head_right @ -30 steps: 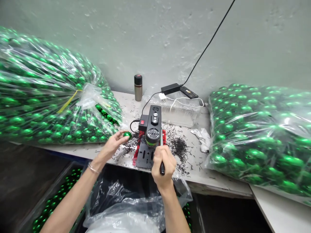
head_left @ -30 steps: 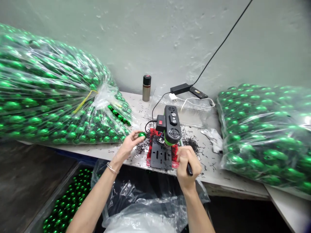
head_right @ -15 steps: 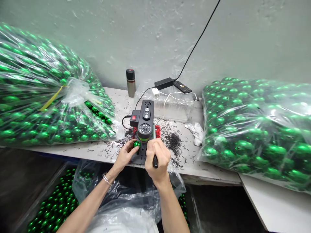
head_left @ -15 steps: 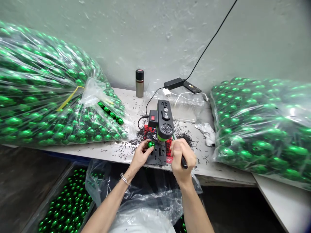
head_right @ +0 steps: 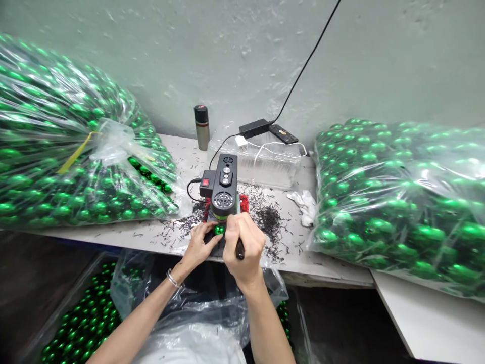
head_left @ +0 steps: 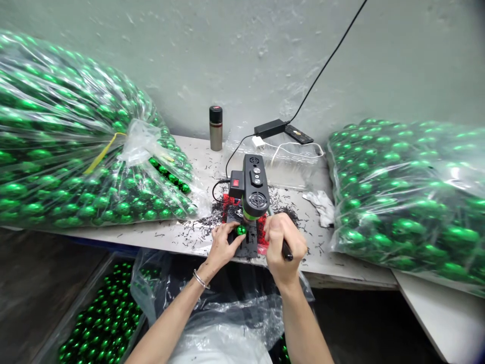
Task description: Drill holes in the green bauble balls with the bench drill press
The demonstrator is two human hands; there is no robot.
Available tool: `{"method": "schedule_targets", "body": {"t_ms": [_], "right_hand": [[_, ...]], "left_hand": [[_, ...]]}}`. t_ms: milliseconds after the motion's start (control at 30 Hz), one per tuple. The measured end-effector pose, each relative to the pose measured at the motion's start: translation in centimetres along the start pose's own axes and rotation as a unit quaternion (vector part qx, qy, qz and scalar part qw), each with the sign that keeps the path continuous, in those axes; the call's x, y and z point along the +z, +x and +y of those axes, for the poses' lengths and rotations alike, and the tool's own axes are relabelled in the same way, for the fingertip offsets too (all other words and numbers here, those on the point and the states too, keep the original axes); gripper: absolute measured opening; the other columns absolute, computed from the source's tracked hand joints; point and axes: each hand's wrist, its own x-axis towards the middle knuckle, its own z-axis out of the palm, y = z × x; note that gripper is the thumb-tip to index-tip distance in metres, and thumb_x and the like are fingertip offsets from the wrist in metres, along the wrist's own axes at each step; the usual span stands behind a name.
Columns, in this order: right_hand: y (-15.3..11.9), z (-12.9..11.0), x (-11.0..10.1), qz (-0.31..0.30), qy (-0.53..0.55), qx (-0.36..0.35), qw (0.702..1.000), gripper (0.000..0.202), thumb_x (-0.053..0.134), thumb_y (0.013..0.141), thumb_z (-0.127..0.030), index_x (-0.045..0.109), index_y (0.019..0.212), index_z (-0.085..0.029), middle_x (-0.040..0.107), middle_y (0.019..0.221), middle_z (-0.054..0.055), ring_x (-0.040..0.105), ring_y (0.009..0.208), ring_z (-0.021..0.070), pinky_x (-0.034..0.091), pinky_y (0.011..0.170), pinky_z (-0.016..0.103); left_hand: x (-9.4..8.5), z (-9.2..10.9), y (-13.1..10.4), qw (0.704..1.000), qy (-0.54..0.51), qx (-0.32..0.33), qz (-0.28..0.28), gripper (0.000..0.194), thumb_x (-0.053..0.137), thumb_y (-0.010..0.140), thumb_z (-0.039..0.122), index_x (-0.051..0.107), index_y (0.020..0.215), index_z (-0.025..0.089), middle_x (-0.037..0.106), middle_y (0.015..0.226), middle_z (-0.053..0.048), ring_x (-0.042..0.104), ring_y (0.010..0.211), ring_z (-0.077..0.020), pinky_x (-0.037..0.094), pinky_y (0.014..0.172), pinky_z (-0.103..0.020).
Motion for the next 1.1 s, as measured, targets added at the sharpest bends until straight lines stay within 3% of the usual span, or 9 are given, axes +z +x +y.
{"method": "schedule_targets", "body": {"t_ms": [300,633,900,1100], "right_hand": [[-1.0,0.4,0.0,-0.002,-0.015,-0.006,1.0,0.025,0.044,0.09,-0.005,0.046,0.07,-0.02,0.049,0.065,-0.001,0.048,0.063,0.0112,0.037,0.058,0.026],[-1.8,0.8,0.1,0.001,-0.023,-0.011,1.0,0.027,0.043,0.09,-0.007,0.046,0.067,-0.02,0.053,0.066,0.0,0.05,0.062,0.0123,0.038,0.057,0.027],[-2.9,1.5,0.1,-0.005,-0.031,-0.029,0.999,0.025,0.043,0.089,-0.007,0.048,0.069,-0.021,0.053,0.066,0.0,0.052,0.062,0.0125,0.04,0.056,0.026],[-6.0,4.1,1.3,0.028,-0.051,-0.077,0.995,0.025,0.039,0.093,-0.016,0.049,0.071,-0.021,0.055,0.071,0.001,0.052,0.06,0.0133,0.046,0.062,0.032]], "left_hand": [[-0.6,0.1,-0.6,0.996,0.073,0.056,0.009,0.026,0.064,0.088,0.031,0.062,0.112,0.021,0.068,0.107,-0.009,0.059,0.106,-0.026,0.034,0.101,-0.047],[-1.2,0.8,0.2,0.991,0.097,0.087,-0.035,0.027,0.063,0.09,0.035,0.066,0.114,0.023,0.073,0.106,-0.009,0.059,0.108,-0.0281,0.022,0.111,-0.056],[0.1,-0.9,0.7,0.996,0.045,0.07,-0.014,0.031,0.071,0.084,0.04,0.07,0.109,0.023,0.072,0.109,-0.009,0.061,0.11,-0.0282,0.036,0.108,-0.053],[0.2,-1.3,0.6,0.997,0.009,0.079,-0.011,0.031,0.07,0.084,0.041,0.07,0.11,0.023,0.072,0.108,-0.01,0.061,0.109,-0.0282,0.04,0.106,-0.054]]}}
